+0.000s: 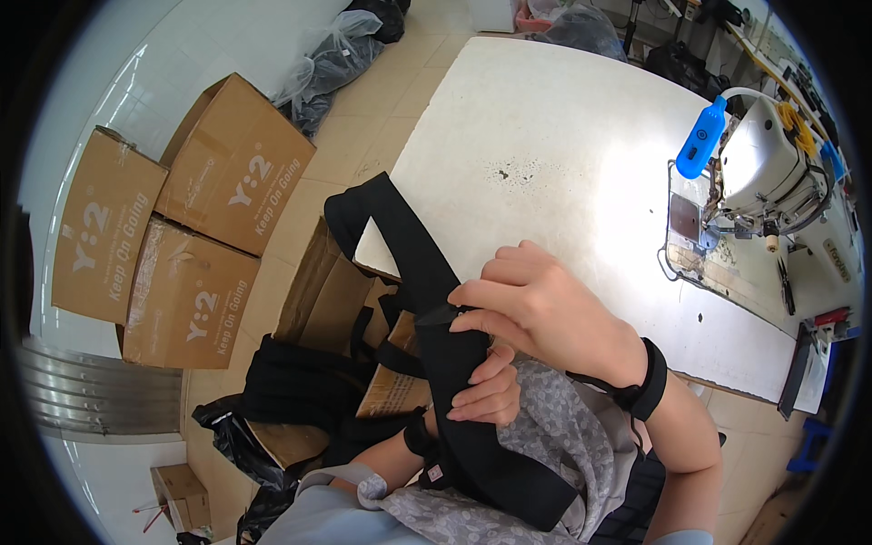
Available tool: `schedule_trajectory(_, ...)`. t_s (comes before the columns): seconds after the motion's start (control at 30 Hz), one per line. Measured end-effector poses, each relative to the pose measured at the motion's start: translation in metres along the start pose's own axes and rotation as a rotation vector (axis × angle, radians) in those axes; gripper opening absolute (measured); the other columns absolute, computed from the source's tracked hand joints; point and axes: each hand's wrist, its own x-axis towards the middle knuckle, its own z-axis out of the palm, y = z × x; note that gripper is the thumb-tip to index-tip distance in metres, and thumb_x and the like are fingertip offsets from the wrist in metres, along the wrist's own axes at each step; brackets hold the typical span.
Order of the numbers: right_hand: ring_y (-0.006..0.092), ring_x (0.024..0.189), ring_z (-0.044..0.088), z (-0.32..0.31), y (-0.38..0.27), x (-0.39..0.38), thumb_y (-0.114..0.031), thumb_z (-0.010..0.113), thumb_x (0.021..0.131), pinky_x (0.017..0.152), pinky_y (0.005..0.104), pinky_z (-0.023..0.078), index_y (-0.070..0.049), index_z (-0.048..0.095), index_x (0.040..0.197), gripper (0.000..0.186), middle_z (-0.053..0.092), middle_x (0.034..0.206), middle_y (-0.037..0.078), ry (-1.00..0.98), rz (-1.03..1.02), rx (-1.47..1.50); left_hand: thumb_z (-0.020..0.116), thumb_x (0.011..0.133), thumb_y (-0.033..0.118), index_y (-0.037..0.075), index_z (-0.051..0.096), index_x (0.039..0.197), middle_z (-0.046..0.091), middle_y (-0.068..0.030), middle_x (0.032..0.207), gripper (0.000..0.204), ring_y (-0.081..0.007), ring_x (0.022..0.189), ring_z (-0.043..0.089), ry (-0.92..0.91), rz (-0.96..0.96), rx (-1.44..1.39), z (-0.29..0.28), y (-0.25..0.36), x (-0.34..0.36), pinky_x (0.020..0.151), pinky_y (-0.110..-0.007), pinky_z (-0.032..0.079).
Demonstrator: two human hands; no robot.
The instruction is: The person operates a sewing machine to stitch a long black fabric strap. They guide the strap through the machine, then use scissors to trim the excess material and threads from the seam.
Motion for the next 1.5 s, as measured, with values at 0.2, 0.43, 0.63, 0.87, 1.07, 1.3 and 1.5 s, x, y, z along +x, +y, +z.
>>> schedule_trajectory(0.2,0.0112,0.061,0.050,-0.003,-0.003,0.003,-0.018,0.070,0.083,0.056,0.0249,0.040,-0.001,0.064,0.098,0.023,0.059,0.071,0.007,0.197,0.409,0.328,0.027,0.102,0.019,0.006,0.042,0.077,0.054,-0.0046,0.053,0.032,-0.0147,0.042,0.057,0.003,-0.023,0.044,0.003,0.003,0.005,0.038,-0.023,0.036)
schedule_trajectory(0.43,0.0139,0.063,0.052,0.007,0.005,-0.002,-0.023,0.066,0.088,0.056,0.0264,0.041,0.000,0.060,0.106,0.030,0.060,0.074,0.009,0.110,0.361,0.374,0.022,0.103,0.019,0.006,0.042,0.078,0.055,-0.0052,0.055,0.034,-0.0155,0.043,0.057,0.157,0.031,0.079,0.010,0.000,0.000,0.040,-0.024,0.037)
schedule_trajectory(0.63,0.0194,0.065,0.058,0.004,0.003,0.014,-0.019,0.065,0.087,0.052,0.0303,0.039,-0.004,0.058,0.105,0.024,0.062,0.081,0.010,0.146,0.064,-0.071,0.023,0.102,0.019,0.005,0.042,0.077,0.055,-0.0053,0.053,0.034,-0.0159,0.042,0.057,0.046,0.001,0.048,0.001,0.002,0.000,0.039,-0.024,0.037)
schedule_trajectory(0.87,0.0262,0.071,0.060,-0.009,-0.018,-0.008,-0.014,0.068,0.083,0.064,0.0323,0.048,-0.002,0.057,0.102,0.025,0.061,0.083,0.012,0.058,0.413,0.259,0.035,0.099,0.024,0.007,0.042,0.079,0.055,-0.0038,0.053,0.027,-0.0144,0.041,0.056,0.066,-0.026,0.111,0.007,0.005,0.000,0.037,-0.022,0.033)
schedule_trajectory(1.07,0.0275,0.072,0.063,0.007,-0.038,-0.045,-0.012,0.069,0.082,0.061,0.0310,0.050,0.001,0.056,0.102,0.026,0.062,0.086,0.014,0.091,0.388,0.232,0.038,0.100,0.026,0.013,0.044,0.078,0.047,0.0056,0.052,0.026,-0.0051,0.037,0.043,0.264,-0.009,0.287,0.013,-0.006,-0.012,0.041,-0.019,0.028)
schedule_trajectory(1.3,0.0275,0.068,0.064,0.020,-0.037,-0.055,-0.013,0.069,0.083,0.061,0.0312,0.051,0.001,0.056,0.103,0.028,0.062,0.081,0.015,0.168,0.419,0.252,0.036,0.101,0.024,0.013,0.048,0.082,0.041,0.0074,0.052,0.025,-0.0032,0.037,0.037,0.346,0.029,0.294,0.020,-0.012,-0.009,0.044,-0.018,0.027)
schedule_trajectory(1.5,0.0274,0.069,0.065,0.022,-0.037,-0.057,-0.012,0.069,0.083,0.060,0.0312,0.051,0.001,0.055,0.105,0.029,0.062,0.081,0.015,0.196,0.422,0.229,0.036,0.101,0.024,0.013,0.049,0.081,0.042,0.0066,0.051,0.026,-0.0039,0.036,0.037,0.366,0.040,0.299,0.018,-0.012,-0.011,0.043,-0.018,0.027)
